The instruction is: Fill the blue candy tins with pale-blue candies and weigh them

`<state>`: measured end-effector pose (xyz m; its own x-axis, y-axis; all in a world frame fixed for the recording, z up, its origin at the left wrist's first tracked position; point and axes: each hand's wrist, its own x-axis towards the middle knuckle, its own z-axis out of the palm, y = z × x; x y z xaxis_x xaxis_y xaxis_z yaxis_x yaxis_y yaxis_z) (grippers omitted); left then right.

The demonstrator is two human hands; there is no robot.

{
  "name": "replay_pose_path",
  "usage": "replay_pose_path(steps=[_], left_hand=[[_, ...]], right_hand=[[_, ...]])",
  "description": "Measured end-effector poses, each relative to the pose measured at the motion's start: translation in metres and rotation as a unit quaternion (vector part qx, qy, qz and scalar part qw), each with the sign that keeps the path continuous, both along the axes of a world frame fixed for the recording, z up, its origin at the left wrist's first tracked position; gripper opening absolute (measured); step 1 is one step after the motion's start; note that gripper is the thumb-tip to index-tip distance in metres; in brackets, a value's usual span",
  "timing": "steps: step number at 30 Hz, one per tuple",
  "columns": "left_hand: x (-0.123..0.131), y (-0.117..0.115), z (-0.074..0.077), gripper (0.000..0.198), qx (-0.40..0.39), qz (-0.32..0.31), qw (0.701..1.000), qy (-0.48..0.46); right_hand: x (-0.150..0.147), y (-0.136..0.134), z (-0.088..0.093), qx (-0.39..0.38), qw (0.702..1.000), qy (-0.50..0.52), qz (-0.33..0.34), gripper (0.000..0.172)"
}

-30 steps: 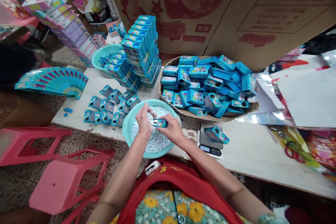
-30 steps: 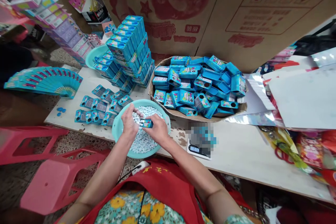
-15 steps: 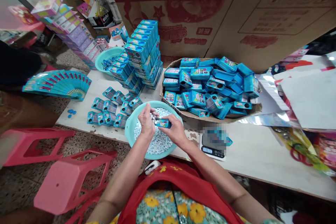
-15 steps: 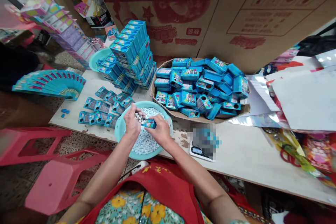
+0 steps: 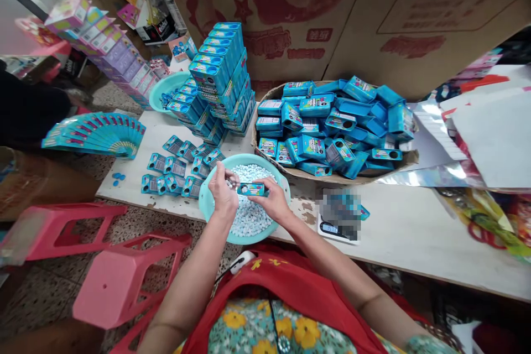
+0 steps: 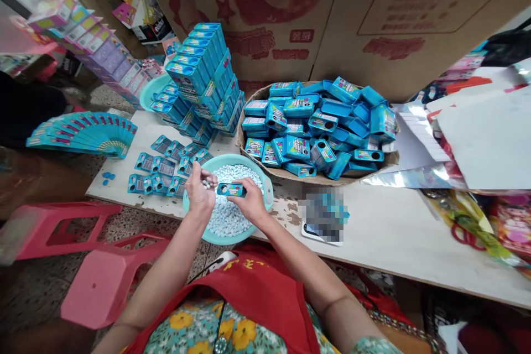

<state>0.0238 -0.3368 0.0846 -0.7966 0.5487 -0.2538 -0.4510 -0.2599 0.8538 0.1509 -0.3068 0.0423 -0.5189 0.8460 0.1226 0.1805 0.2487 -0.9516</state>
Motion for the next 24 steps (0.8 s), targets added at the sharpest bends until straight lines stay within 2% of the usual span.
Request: replay_pose_path(steps=[3,7,11,13,15,17,20,21,24], left_hand=[[0.009,0.002,-0.009,0.046,-0.031,0.012,0.998,0.047],[0.015,0.007,-0.015,0.047,-0.04,0.017,0.998,0.041],[0.007,0.007,-0.019,0.049,-0.06,-0.018,0.997,0.041],[-0.001,0.003,-0.031,0.047,-0.123,-0.062,0.983,0.124],[-0.009,-0.002,-0.05,0.041,-0.195,-0.132,0.942,0.237],[-0.01,-0.007,-0.068,0.029,-0.237,-0.216,0.878,0.355],[0.01,-0.003,-0.082,0.02,-0.23,-0.283,0.778,0.511],[0.025,0.003,-0.081,0.02,-0.212,-0.291,0.758,0.544],[0.087,0.035,-0.071,0.019,-0.103,-0.347,0.749,0.555]], right_hand=[[-0.003,-0.004,-0.009,0.001,1.0,-0.005,0.011,0.031],[-0.002,-0.007,-0.012,0.001,1.0,-0.017,0.001,0.035],[0.011,-0.004,-0.005,-0.008,1.0,-0.017,-0.01,0.035],[0.026,-0.001,-0.001,-0.017,1.0,-0.006,-0.012,0.036],[0.048,0.0,0.006,-0.028,0.999,0.011,-0.018,0.038],[0.079,-0.001,0.014,-0.041,0.998,0.025,-0.036,0.039],[0.141,-0.01,0.029,-0.057,0.994,0.03,-0.09,0.039],[0.164,-0.014,0.033,-0.065,0.99,0.026,-0.12,0.039],[0.234,-0.025,0.037,-0.096,0.962,0.011,-0.256,0.04]])
